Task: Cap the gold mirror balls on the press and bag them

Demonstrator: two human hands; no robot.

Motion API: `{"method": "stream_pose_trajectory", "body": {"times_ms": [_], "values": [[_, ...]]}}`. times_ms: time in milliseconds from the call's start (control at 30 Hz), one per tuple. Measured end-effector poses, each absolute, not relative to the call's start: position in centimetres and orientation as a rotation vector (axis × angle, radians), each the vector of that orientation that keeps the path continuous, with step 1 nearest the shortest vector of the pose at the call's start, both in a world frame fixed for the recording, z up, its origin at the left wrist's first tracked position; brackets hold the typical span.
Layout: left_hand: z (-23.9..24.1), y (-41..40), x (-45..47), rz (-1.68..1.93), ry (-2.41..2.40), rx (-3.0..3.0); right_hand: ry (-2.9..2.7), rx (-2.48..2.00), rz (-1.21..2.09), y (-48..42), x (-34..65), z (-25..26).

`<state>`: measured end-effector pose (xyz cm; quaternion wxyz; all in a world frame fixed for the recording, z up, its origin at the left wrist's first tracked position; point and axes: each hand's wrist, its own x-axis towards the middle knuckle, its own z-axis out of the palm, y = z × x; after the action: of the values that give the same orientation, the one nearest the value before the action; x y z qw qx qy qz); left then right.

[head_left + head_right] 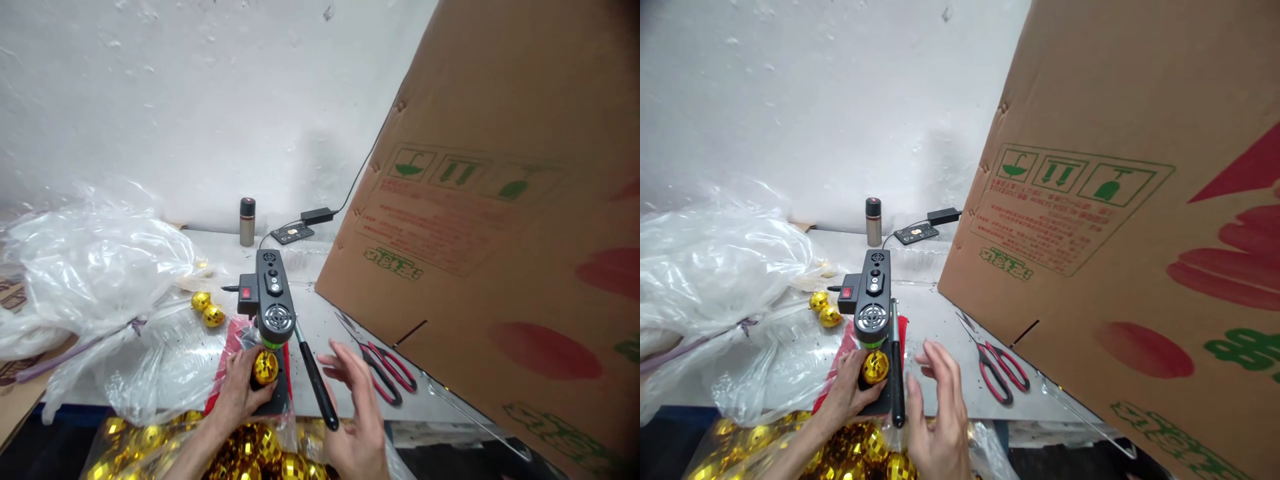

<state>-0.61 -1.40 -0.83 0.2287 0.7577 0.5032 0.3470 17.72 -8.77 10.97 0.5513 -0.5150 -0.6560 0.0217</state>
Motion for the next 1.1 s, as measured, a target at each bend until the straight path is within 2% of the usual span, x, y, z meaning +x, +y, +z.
{"method": "stream_pose_trajectory", "body": {"times_ms": [367,600,767,1100], "values": [[0.0,-1.3,-0.4,0.827,1.357,2.083,-1.671,-0.96,0.01,-7.9,15.3,13.7],[-1.1,-1.3,-0.2,0.859,1.387,2.074,-1.635,-0.847,-0.167,-6.0,14.6,11.0],[-1.5,-1.3,-0.2,0.844,1.373,2.06,-1.5,-0.759,-0.154,-5.7,13.7,9.1],[-1.1,-1.4,0.0,0.869,1.333,2.004,-1.27,-0.809,-0.229,-5.3,11.6,8.7]]}}
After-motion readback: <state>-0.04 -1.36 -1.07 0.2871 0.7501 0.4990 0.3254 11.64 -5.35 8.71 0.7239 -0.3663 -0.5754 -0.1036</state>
